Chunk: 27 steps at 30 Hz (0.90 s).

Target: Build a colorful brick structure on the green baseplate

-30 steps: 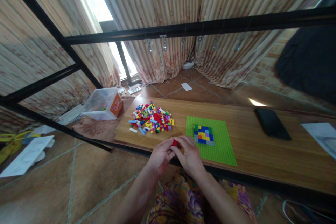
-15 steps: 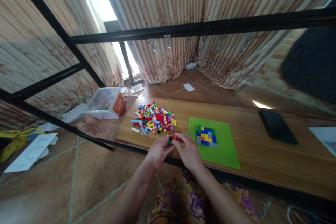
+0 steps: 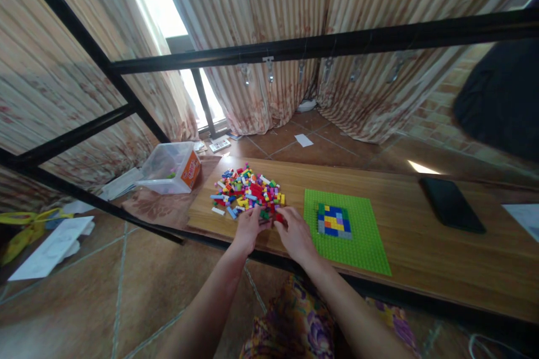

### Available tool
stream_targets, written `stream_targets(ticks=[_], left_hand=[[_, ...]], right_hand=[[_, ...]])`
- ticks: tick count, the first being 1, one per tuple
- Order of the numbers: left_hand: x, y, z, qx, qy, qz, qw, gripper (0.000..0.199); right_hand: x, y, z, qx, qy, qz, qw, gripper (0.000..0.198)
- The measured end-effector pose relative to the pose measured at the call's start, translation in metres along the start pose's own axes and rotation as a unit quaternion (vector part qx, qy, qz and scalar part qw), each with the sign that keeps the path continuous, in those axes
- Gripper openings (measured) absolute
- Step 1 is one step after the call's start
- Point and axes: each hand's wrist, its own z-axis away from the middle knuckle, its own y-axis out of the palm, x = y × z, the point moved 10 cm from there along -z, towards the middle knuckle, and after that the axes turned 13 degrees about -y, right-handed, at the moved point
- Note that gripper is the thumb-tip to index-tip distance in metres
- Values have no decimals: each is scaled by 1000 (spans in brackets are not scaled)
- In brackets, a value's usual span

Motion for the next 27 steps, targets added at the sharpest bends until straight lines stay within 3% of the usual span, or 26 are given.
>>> stream_targets(ticks=[11,18,21,27], left_hand=[[9,9,3,40,28,-35,998,45],[10,2,0,43,34,-2,998,39],[12,-3,0,49,25,39,998,37],[8,-8,7,33,52,58,996,38]], right_hand=[[15,13,-8,-7,-13,-12,1000,17],[2,3,-7,-46,21,-56,997,18],[-11,-5,-5,-75,41,-14,996,21],[-14,5,-9,-19,21,77,997,25]])
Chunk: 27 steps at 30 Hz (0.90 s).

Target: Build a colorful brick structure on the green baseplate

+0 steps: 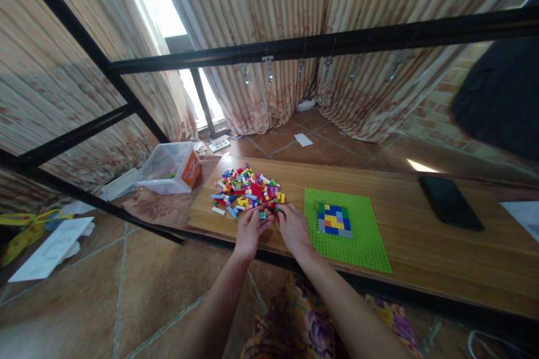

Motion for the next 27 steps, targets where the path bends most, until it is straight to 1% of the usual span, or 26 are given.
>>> stream_targets(ticks=[3,5,9,13,15,17,19,21,23,24,27], left_hand=[[-2,0,2,-19,14,-8,1000,38],[-3,1,2,-23,22,-17,999,38],[-4,7,2,-4,25,-64,998,39],[-5,12,7,12,37,-101,994,39],[-7,9,10,-1,48,-102,994,39],[-9,2,12,-29,59,-106,992,38],[-12,-6,12,-59,66,-131,987,35],[-14,-12,9,-78,63,-179,979,29],[-17,-15,6,-86,71,-242,964,27],[-21,-14,6,-89,87,-276,953,27],[-32,-5,10,-86,164,-364,913,32]], right_hand=[[4,-1,0,-4,-11,17,1000,25],[7,-7,2,-23,-12,19,999,25],[19,-18,9,-53,-29,-9,998,26],[33,-19,21,-39,-45,-60,996,23],[34,-19,28,-33,-39,-68,996,23],[30,-21,34,-28,-27,-57,998,24],[24,-24,36,-24,-15,-35,999,25],[17,-26,35,-16,-5,-11,1000,25],[13,-26,31,-7,1,11,1000,24],[12,-24,28,-1,2,21,1000,23],[12,-15,20,20,-4,43,999,20]])
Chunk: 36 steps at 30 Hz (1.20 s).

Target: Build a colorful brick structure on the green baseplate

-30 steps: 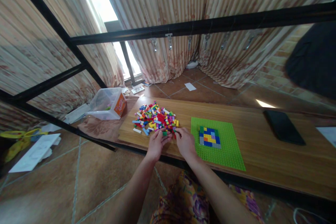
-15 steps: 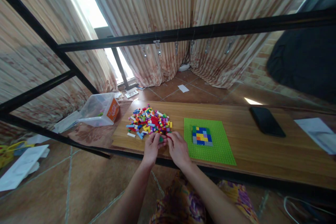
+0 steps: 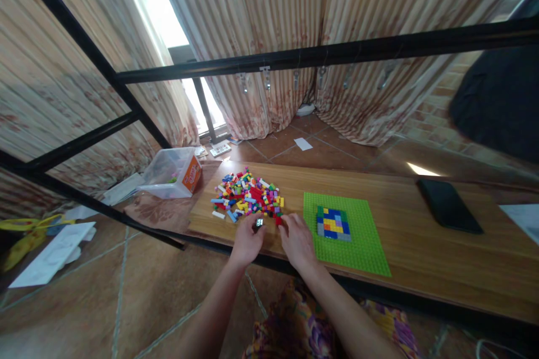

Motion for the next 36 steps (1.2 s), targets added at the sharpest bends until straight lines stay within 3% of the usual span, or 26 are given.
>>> stream_targets(ticks=[4,11,16,20,23,26,32,36], left_hand=[[-19,10,4,15,81,-50,995,40],[-31,20,5,23,128,-81,988,42],[-32,23,5,34,159,-87,983,39],[-37,24,4,21,184,-116,976,36],[-41,21,4,-4,197,-122,973,35],[-43,17,5,-40,199,-127,971,33],[-47,16,7,-68,200,-157,965,31],[-62,13,15,-138,198,-167,956,32]], right_hand=[[2,11,-10,25,-12,30,999,17],[9,8,-15,44,-26,22,998,21],[-7,-40,0,-31,-26,-36,999,25],[-65,-96,12,-102,31,3,994,28],[-103,-116,13,-109,56,19,992,31],[-120,-112,8,-74,54,13,996,36],[-119,-93,-3,-9,38,-12,999,39],[-122,-89,-7,-1,47,-34,998,38]])
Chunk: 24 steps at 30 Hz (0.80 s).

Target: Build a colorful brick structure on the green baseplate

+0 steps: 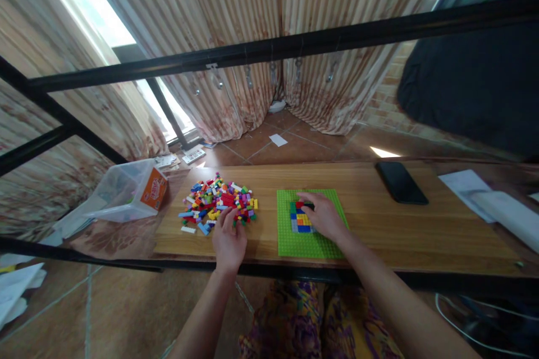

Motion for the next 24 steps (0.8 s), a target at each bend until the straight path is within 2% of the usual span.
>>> stream_targets(ticks=[2,4,8,11,14,24], left_hand=[[-16,3,0,-10,5,2,1000,32],[-37,20,-1,23,23,14,999,31],[-72,79,-10,143,19,24,989,26],[-86,125,-14,244,0,3,970,21],[-94,156,-11,322,9,-20,947,21],[-73,177,-16,355,-65,-40,932,16]], right_hand=[[-3,1,-2,0,9,-15,1000,38],[-7,2,-2,1,19,-27,999,38],[-11,2,-4,9,37,-43,998,39],[-11,4,-7,32,41,-55,997,43],[-9,5,-12,53,30,-55,997,44],[-9,9,-18,83,27,-83,993,42]])
